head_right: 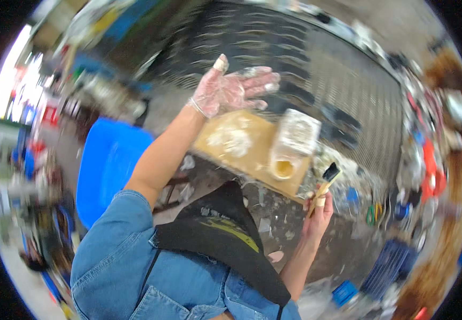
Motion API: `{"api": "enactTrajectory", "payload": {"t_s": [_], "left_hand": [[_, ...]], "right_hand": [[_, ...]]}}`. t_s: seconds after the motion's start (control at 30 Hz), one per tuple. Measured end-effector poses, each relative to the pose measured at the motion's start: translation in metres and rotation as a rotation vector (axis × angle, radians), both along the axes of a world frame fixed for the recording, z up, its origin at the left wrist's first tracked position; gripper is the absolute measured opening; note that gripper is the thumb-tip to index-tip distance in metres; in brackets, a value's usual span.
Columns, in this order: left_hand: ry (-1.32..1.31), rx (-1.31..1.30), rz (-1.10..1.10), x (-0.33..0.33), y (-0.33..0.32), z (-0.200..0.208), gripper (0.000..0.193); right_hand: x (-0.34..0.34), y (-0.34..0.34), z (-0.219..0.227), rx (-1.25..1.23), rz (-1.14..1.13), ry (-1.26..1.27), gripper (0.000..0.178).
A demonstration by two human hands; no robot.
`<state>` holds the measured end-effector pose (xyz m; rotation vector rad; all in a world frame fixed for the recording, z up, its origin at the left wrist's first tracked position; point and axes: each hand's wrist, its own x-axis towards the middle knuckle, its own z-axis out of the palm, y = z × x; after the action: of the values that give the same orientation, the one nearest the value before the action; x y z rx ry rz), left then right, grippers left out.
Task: The recorder is using a brush to apply a yellow adhesive to the underside of shoe insoles and then placing them on a drying rack.
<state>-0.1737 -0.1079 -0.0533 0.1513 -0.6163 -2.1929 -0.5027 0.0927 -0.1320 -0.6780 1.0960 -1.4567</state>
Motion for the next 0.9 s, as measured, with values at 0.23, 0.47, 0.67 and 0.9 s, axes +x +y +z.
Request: {"api": "enactTrajectory", "payload": {"t_s": [0.23, 0.47, 0.67, 0.9], "left_hand": [[-0.691, 0.075, 0.537, 0.142, 0.233, -0.073, 0.081], [-2.013, 0.361, 1.624, 0.265, 0.465, -0.139, 0.025], [-2.38, 1.235, 0.847, 0.376, 0.568, -0.145, 0.079], [-2.397, 0.434, 0.52, 0.452, 0.513, -0.145, 0.046]], "right_hand": [[0.151, -0.026, 0.006, -0.059, 0.731, 0.344, 0.031], [0.268, -0.032, -0.013, -0.033, 0.94, 0.503, 0.022], [0.359, -0.028, -0.015, -0.099, 1.02, 0.524, 0.028], [0.356, -0.019, -0.014, -0.034, 0.989, 0.486, 0.029]]}}
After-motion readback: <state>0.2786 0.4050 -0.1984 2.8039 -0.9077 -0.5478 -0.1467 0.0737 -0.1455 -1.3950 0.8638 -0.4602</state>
